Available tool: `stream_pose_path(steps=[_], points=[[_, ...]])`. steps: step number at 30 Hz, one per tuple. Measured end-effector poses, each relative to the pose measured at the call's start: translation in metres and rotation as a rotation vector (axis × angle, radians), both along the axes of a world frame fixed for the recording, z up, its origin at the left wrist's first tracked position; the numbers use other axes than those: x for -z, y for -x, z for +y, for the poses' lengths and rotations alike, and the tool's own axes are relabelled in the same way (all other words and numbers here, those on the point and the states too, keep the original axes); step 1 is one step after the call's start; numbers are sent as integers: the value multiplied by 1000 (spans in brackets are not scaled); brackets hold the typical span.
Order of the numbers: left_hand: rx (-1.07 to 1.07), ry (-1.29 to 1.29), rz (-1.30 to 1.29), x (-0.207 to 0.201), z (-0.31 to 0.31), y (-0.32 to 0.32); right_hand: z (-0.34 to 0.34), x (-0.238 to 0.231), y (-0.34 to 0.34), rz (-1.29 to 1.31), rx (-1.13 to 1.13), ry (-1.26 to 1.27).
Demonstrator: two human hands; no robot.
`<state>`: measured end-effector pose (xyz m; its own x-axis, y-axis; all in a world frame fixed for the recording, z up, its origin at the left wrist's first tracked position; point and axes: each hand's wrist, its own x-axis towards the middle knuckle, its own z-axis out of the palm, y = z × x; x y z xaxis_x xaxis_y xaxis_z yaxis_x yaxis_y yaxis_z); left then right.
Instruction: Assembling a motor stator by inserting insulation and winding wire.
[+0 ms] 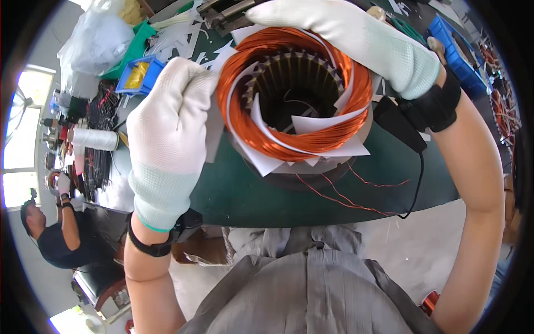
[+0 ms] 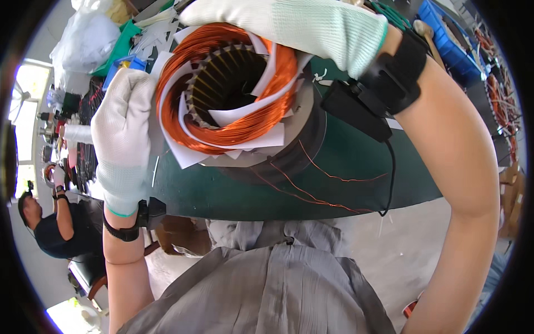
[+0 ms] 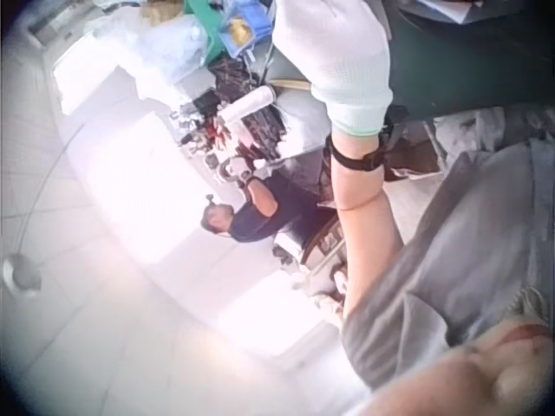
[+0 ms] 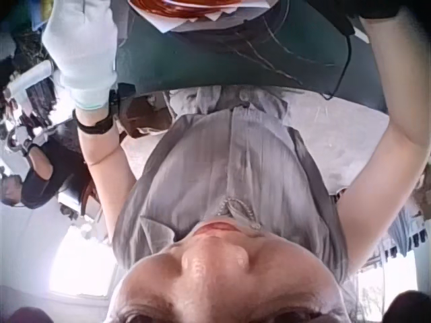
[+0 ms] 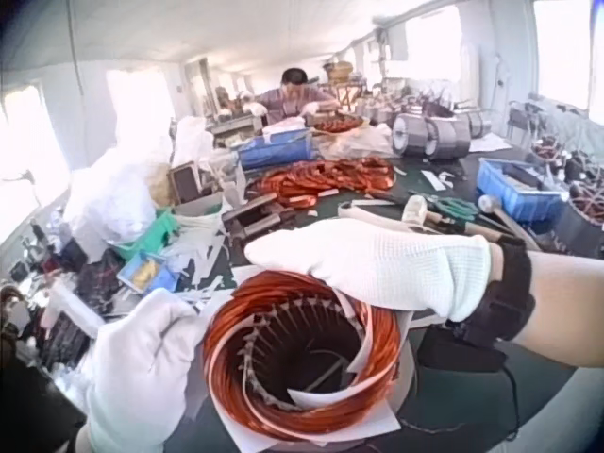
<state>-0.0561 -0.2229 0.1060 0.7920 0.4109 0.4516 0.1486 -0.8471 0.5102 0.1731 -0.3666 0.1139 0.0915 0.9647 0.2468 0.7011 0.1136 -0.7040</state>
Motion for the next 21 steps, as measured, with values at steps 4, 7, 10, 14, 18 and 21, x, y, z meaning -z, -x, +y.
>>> stream_pose_path(steps=[4, 7, 10, 14, 18, 21], points=[[89, 97, -57, 2, 5, -16, 3, 15, -11, -276, -134, -248], [55, 185, 82, -15, -4, -10, -28, -18, 7, -105, -30, 52], [75, -113, 76, -13, 5, -16, -9, 10, -9, 8, -101, -63], [116, 69, 132, -17, 12, -18, -15, 7, 0, 93, -117, -53], [165, 50, 160, -16, 25, -20, -8, 13, -6, 64, -72, -35], [179, -58, 123, -11, 22, -33, -3, 17, -6, 359, -124, -87]])
